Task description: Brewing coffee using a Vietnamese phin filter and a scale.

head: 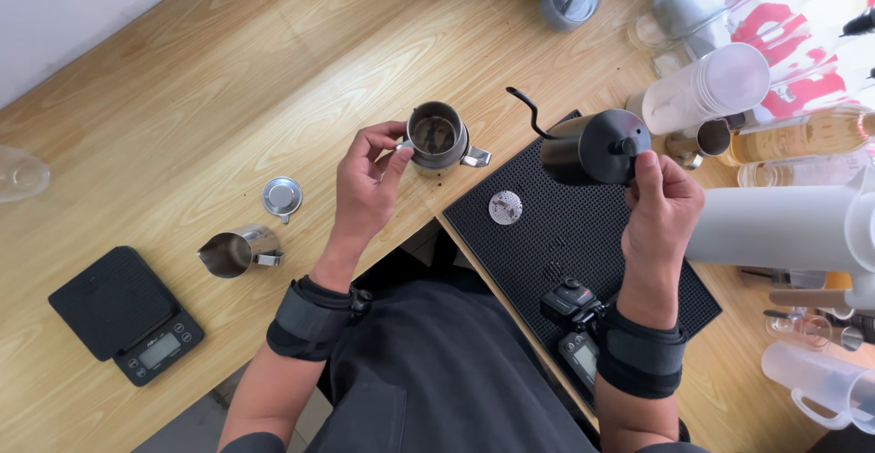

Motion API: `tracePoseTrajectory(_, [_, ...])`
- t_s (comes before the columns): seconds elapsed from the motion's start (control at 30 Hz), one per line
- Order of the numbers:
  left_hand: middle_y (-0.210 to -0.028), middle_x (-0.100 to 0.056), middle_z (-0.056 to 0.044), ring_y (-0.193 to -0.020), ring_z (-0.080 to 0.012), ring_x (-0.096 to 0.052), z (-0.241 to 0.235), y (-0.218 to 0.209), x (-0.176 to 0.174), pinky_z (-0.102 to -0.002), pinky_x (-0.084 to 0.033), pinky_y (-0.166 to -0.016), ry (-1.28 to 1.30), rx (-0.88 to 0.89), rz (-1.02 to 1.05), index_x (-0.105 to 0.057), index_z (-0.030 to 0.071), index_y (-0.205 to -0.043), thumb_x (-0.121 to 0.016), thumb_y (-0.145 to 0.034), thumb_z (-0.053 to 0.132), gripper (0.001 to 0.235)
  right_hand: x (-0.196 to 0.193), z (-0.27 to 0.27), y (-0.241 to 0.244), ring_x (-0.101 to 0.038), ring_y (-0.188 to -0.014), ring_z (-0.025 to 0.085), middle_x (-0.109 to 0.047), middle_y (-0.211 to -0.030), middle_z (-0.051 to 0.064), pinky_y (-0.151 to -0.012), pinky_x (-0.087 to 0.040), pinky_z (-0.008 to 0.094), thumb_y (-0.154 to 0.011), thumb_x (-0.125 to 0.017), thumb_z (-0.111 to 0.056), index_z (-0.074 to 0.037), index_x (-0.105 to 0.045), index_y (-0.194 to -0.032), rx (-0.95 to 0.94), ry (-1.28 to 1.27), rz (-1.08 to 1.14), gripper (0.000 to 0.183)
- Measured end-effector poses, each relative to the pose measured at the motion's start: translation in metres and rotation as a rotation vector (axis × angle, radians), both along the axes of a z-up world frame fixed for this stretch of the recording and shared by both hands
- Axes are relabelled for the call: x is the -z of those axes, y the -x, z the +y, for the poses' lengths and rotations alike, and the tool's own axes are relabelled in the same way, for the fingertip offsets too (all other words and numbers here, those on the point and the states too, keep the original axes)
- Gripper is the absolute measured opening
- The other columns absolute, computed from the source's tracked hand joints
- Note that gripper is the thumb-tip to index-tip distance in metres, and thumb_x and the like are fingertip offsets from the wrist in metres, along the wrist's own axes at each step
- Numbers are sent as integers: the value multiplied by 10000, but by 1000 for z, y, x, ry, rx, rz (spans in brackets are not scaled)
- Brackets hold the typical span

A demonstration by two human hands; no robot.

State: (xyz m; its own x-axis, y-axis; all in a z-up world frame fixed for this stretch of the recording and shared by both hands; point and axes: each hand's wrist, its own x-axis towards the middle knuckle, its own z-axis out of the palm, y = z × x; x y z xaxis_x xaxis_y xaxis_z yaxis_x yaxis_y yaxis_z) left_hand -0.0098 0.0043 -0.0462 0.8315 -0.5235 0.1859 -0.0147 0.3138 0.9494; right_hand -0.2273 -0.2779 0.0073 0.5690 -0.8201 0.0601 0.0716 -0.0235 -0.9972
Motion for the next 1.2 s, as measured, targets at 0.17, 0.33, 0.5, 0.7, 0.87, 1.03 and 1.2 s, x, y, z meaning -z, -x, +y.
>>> tracePoseTrajectory(0.17, [-1355,-617,-165,-1275,-219,-632,-6,0,-5,-357,-580,-1088,-26,6,-19,-503,20,-1070,-674,-1031,65,181,0,-1,4,-429,-638,35,-520,-740,-54,-572,-326,199,-1074,-726,-286,-62,-648,-831,-3,14,-4,340])
tracePoseTrajectory(0.33, [-1357,-623,-165,-1267,-227,-643,-14,1,-6,-372,-593,-1065,-51,30,-33,-517,28,-1043,-678,-1024,71,168,1,-3,9,-442,-652,37,-528,-759,-54,-573,-333,195,-1054,-732,-313,-52,-689,-914,28,-4,-14,299])
tracePoseTrajectory(0.5, [-1324,-649,-146,-1209,-207,-679,-15,3,-2,-358,-620,-1032,-129,-5,-35,-523,31,-1006,-679,-1007,72,162,6,-9,17,-443,-648,53,-538,-765,-33,-567,-319,207,-1080,-732,-312,-51,-662,-901,18,7,-71,324])
tracePoseTrajectory(0.7, [-1341,-635,-161,-1242,-202,-644,9,14,-30,-359,-573,-1098,12,-22,-3,-542,2,-1058,-692,-1026,35,157,10,-16,19,-451,-616,53,-562,-798,-15,-504,-293,192,-1129,-746,-329,-44,-645,-922,19,-2,-101,366])
tracePoseTrajectory(0.87, [-1353,-618,-169,-1258,-199,-643,76,20,-56,-352,-563,-1128,17,-112,-2,-538,-3,-1107,-680,-1043,47,163,6,-12,6,-449,-589,61,-585,-797,12,-477,-280,189,-1134,-735,-364,-14,-671,-993,-28,9,-118,383])
tracePoseTrajectory(1.03, [-1365,-616,-187,-1259,-197,-640,153,28,-58,-331,-567,-1112,-45,-267,-55,-532,-8,-1137,-678,-1048,61,184,1,1,-8,-407,-558,53,-531,-731,10,-473,-255,184,-1160,-737,-373,12,-663,-971,-70,17,-136,435])
tracePoseTrajectory(1.2, [-1393,-603,-199,-1288,-206,-610,215,35,-45,-306,-536,-1091,-106,-477,-35,-529,-14,-1150,-676,-1063,47,182,-11,27,-24,-433,-569,46,-585,-772,25,-471,-244,170,-1156,-719,-410,14,-675,-999,-114,77,-103,454])
